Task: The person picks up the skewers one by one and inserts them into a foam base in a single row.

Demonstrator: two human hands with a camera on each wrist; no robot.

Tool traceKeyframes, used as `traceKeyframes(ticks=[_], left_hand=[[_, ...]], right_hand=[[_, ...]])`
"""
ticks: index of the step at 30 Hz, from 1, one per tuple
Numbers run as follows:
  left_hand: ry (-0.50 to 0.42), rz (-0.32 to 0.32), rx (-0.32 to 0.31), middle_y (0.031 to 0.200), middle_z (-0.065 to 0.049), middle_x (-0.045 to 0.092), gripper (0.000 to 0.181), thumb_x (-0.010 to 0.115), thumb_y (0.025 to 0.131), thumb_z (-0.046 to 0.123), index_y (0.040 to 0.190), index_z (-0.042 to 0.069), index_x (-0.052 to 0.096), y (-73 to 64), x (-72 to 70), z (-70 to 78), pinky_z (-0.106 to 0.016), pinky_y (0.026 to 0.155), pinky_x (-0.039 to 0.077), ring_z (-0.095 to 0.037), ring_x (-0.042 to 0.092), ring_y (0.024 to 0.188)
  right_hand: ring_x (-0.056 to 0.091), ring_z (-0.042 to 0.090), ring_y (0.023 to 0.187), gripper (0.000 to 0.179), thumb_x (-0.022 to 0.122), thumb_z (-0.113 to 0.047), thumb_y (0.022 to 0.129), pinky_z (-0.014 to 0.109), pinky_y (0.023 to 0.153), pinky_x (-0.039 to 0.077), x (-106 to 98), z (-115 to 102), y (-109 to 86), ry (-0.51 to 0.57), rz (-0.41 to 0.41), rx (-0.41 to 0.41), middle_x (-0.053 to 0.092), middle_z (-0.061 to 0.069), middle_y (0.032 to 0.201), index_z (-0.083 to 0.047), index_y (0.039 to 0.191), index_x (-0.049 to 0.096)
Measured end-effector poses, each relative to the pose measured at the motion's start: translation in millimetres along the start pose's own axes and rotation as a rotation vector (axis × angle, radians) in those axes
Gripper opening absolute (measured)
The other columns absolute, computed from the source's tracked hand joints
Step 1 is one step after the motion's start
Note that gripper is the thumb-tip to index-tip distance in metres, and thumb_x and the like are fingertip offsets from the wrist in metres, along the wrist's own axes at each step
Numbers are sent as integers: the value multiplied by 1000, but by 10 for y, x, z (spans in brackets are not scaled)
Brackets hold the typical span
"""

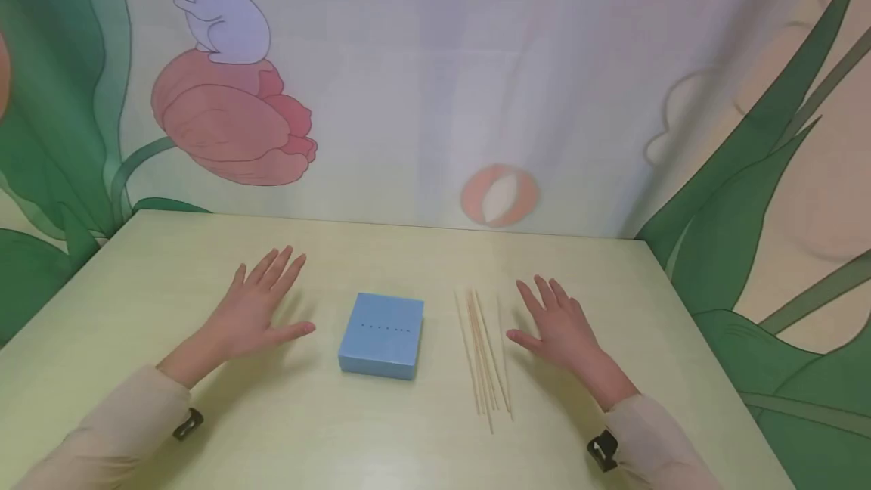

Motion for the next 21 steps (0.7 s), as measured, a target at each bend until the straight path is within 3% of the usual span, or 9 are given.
traceKeyframes(ticks=[5,9,16,21], left_hand=[[-63,-53,108,150,-16,14,93,56,78,60,146,9,18,48,57,121,-67,98,15,-35,12,135],[-140,-130,179,150,-16,14,91,56,80,59,146,9,18,103,133,189,-65,98,17,-35,14,135],[-308,-281,230,151,-12,15,92,60,78,57,146,8,20,219,197,281,-57,103,19,-33,16,135],[-355,-349,261,149,-11,19,90,63,78,52,143,4,25,279,221,322,-46,105,25,-30,22,134]], right_hand=[[31,48,123,69,66,-34,82,60,94,31,85,-36,37,3,-48,-127,34,30,136,-1,136,39],[41,44,116,60,71,-25,78,56,89,38,134,-63,61,-37,-65,-237,42,28,130,-4,130,49],[50,38,108,37,74,-6,73,50,84,45,169,-24,115,-82,-61,-340,53,23,119,-7,109,66],[55,34,99,24,76,1,67,43,79,48,199,-11,136,-52,-10,-438,59,19,108,-8,89,72]])
Point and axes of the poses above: each hand's wrist, its own y-axis towards the middle knuckle, its own x-axis out of the palm, z = x × y, the point moved 2 cm from there along y, towards the middle knuckle
